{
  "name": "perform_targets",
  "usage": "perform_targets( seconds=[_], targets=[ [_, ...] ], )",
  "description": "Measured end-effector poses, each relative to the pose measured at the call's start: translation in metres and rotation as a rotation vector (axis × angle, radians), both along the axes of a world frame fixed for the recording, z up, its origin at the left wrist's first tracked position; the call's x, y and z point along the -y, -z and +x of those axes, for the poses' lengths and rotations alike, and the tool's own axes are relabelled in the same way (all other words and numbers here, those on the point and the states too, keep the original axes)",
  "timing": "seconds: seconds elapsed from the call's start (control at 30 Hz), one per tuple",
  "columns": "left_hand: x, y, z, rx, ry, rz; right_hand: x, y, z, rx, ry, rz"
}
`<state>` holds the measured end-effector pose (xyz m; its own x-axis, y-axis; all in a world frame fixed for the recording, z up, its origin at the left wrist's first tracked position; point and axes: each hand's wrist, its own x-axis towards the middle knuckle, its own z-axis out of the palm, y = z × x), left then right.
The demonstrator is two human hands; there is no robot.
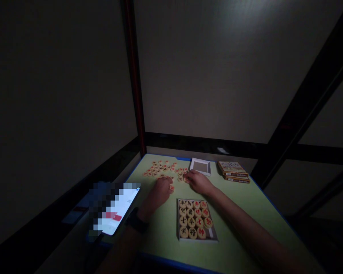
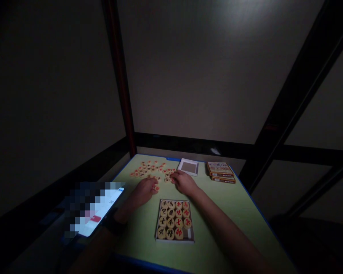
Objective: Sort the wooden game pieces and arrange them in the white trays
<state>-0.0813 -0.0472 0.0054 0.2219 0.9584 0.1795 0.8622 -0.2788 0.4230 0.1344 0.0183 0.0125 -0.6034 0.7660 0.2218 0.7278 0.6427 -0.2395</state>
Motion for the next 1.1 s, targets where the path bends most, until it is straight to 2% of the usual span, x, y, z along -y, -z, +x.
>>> perform_targets(
  seconds=[0.27, 0.37, 0.5, 0.67, 0.8, 0.93, 1.0, 1.1],
  targets=[
    [-0.001, 0.001, -0.017, -0.098, -0.150, 0.091, 0.016, 0.000, 0.012, -0.045, -0.035, -0.015],
    [0.000, -0.001, -0.018, -0.137, -0.141, 0.122, 0.023, 0.000, 0.026, -0.110, -0.038, -0.027],
    [-0.011, -0.014, -0.008, -0.268, -0.115, 0.105, 0.036, -0.005, 0.048, -0.223, -0.044, -0.073],
    [-0.027, -0.020, 0.006, -0.374, -0.142, 0.087, 0.060, -0.018, 0.069, -0.311, -0.053, -0.224],
    [-0.029, -0.013, 0.005, -0.336, -0.113, 0.094, 0.081, -0.027, 0.074, -0.389, -0.020, -0.438],
    [-0.029, -0.006, 0.000, -0.325, -0.083, 0.096, 0.099, -0.037, 0.067, -0.447, -0.122, -0.671],
    [-0.029, -0.004, -0.002, -0.336, -0.074, 0.104, 0.105, -0.041, 0.064, -0.397, -0.154, -0.709],
    [-0.031, 0.000, -0.006, -0.343, -0.082, 0.132, 0.113, -0.045, 0.062, -0.252, -0.177, -0.643]
  ],
)
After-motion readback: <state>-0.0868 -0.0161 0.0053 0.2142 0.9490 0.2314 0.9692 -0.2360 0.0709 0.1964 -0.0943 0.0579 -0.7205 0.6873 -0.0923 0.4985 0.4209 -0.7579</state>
